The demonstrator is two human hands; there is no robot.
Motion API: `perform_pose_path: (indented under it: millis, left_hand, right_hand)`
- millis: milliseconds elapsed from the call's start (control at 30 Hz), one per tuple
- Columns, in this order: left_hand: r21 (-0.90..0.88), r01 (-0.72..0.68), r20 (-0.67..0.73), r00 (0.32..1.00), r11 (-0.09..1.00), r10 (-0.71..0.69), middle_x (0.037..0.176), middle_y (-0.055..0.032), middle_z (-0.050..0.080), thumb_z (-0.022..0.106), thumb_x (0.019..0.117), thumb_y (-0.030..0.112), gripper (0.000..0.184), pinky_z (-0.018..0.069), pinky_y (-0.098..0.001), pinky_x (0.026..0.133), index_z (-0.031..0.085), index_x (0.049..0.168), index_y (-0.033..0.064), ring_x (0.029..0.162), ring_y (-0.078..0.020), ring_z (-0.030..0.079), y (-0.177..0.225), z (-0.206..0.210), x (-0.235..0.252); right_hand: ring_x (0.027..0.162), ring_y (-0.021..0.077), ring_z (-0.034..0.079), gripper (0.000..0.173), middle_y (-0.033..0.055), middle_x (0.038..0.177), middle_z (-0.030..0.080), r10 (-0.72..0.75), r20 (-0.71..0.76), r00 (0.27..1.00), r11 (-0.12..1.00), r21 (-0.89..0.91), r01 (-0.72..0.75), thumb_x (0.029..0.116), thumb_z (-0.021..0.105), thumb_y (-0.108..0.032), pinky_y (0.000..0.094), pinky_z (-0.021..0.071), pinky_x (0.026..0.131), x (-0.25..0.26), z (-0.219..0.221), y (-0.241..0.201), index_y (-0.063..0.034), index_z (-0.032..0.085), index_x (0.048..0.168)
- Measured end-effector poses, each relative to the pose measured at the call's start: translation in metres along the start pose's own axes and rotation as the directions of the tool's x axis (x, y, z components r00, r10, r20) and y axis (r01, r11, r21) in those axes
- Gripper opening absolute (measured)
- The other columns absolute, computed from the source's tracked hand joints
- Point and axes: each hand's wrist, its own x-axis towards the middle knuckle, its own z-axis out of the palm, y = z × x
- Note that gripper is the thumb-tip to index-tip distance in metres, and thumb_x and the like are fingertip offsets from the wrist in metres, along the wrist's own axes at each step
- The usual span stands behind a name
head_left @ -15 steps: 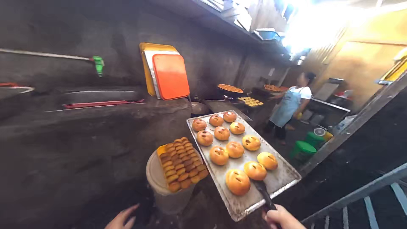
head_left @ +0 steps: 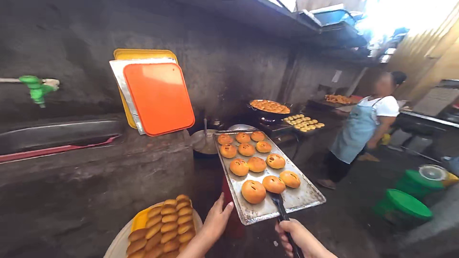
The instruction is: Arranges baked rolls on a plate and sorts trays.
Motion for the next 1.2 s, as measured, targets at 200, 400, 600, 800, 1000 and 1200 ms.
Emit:
perform_pose_path:
  millis: [200,400,600,800,1000,1200]
  left_hand:
    - [-0.006,0.072,-0.071,0.995,0.997,-0.072,0.165,-0.0229,0.028,0.042,0.1102,0.037,0.065,0.0257,-0.0465,0.125,0.023,0.161,0.0017,0.153,-0.0318,0.031,0.018,0.007,0.083]
    - [-0.046,0.111,-0.067,0.991,0.993,-0.114,0.165,-0.0221,0.027,0.048,0.1084,0.029,0.067,0.0273,-0.0432,0.125,0.018,0.162,0.0022,0.153,-0.0298,0.031,0.015,0.017,0.128]
    - [-0.086,0.093,-0.114,0.988,0.992,-0.102,0.164,-0.0213,0.030,0.048,0.1079,0.024,0.067,0.0322,-0.0427,0.122,0.016,0.163,0.0048,0.149,-0.0283,0.038,0.007,0.031,0.136]
    - [-0.147,0.072,-0.198,0.975,0.987,-0.100,0.167,-0.0185,0.025,0.052,0.1069,0.019,0.067,0.0333,-0.0437,0.121,0.019,0.163,0.0060,0.149,-0.0276,0.038,0.005,0.041,0.139]
    - [-0.159,0.097,-0.226,0.965,0.983,-0.132,0.166,-0.0172,0.029,0.051,0.1057,0.011,0.066,0.0372,-0.0437,0.119,0.019,0.164,0.0078,0.146,-0.0266,0.043,0.007,0.043,0.142]
    - [0.059,0.049,-0.297,0.954,0.997,-0.030,0.169,-0.0187,0.019,0.061,0.1006,0.019,0.077,0.0296,-0.0508,0.123,0.019,0.163,0.0060,0.154,-0.0324,0.027,0.007,0.046,0.136]
  right_hand:
    - [0.042,0.0089,0.042,0.012,-0.0014,0.059,0.045,0.054,-0.007,0.999,0.999,0.000,-0.054,0.1017,0.049,-0.008,0.0246,0.0415,0.041,0.090,-0.009,-0.052,-0.0102,0.050,0.090]
    - [0.043,0.0088,0.043,0.008,-0.0013,0.060,0.046,0.083,0.037,0.996,0.994,-0.081,-0.080,0.1015,0.049,-0.009,0.0239,0.0416,0.041,0.127,-0.023,-0.063,-0.0103,0.050,0.094]
    - [0.046,0.0086,0.046,0.020,-0.0022,0.063,0.050,0.274,0.178,0.945,0.943,-0.245,-0.227,0.1056,0.041,-0.020,0.0238,0.0442,0.045,0.111,-0.064,-0.083,-0.0105,0.057,0.102]
    - [0.047,0.0082,0.053,0.046,0.0001,0.065,0.058,0.435,0.315,0.844,0.849,-0.457,-0.267,0.1063,0.026,-0.035,0.0224,0.0476,0.044,0.078,-0.118,-0.115,-0.0117,0.065,0.110]
    - [0.049,0.0100,0.055,0.040,-0.0005,0.070,0.059,0.374,0.228,0.899,0.691,-0.715,-0.106,0.0901,0.059,-0.046,0.0250,0.0487,0.046,0.047,-0.154,-0.134,-0.0165,0.059,0.117]
    - [0.104,0.0403,0.067,0.093,0.0217,0.112,0.070,-0.271,-0.073,0.960,0.307,-0.952,0.015,0.0800,0.075,-0.070,0.0647,0.0511,0.090,0.080,-0.127,-0.156,-0.0118,0.051,0.148]
